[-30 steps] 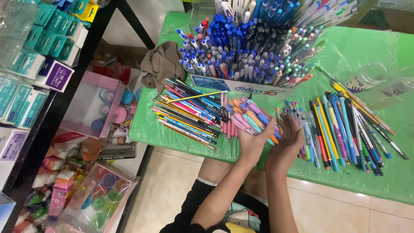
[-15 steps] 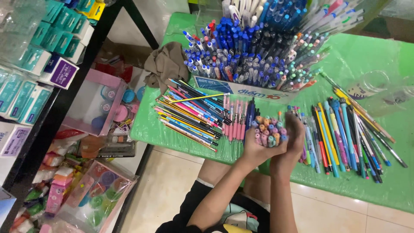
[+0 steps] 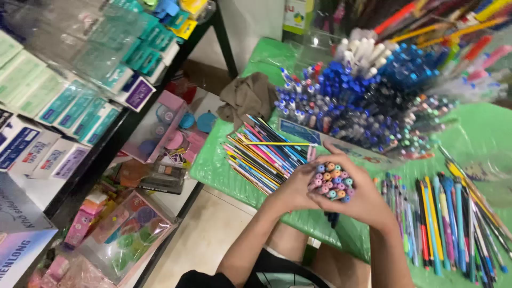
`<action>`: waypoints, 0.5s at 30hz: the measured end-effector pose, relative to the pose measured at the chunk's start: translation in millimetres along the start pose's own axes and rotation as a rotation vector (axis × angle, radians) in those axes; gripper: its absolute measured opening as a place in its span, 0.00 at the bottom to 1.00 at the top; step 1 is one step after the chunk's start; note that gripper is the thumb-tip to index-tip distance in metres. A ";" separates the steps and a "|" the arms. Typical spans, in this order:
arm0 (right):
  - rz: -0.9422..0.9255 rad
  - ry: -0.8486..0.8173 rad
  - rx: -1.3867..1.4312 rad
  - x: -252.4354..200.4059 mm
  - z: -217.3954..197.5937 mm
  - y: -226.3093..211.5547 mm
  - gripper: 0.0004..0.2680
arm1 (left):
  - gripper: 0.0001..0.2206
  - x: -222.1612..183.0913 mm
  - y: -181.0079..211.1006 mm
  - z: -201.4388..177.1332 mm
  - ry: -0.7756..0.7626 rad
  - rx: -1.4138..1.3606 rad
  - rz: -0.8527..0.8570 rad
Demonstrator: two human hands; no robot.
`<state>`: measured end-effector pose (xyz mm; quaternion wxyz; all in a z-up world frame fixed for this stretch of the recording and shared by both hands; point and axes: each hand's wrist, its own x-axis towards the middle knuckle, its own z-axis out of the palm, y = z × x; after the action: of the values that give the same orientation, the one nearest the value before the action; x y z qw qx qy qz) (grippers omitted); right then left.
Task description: Sort and organize various pens, pencils, and markers on a table in a retail setting.
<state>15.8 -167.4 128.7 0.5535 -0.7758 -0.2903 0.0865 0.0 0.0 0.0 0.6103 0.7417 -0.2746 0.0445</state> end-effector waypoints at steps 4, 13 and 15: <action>-0.054 0.034 -0.011 49.4 -3.5 -3.9 0.23 | 0.36 51.7 35.5 -56.4 -0.020 -0.142 -0.361; -0.322 0.256 0.181 180.7 -35.5 -31.3 0.16 | 0.37 198.7 51.8 -171.0 -0.055 -0.031 0.046; -0.276 0.302 0.193 204.8 -37.6 -47.5 0.17 | 0.35 223.5 35.4 -182.1 -0.128 0.021 0.005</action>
<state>183.3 -75.6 224.1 0.6691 -0.6763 -0.2977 -0.0798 221.6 86.8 166.5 0.5837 0.7487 -0.3143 0.0013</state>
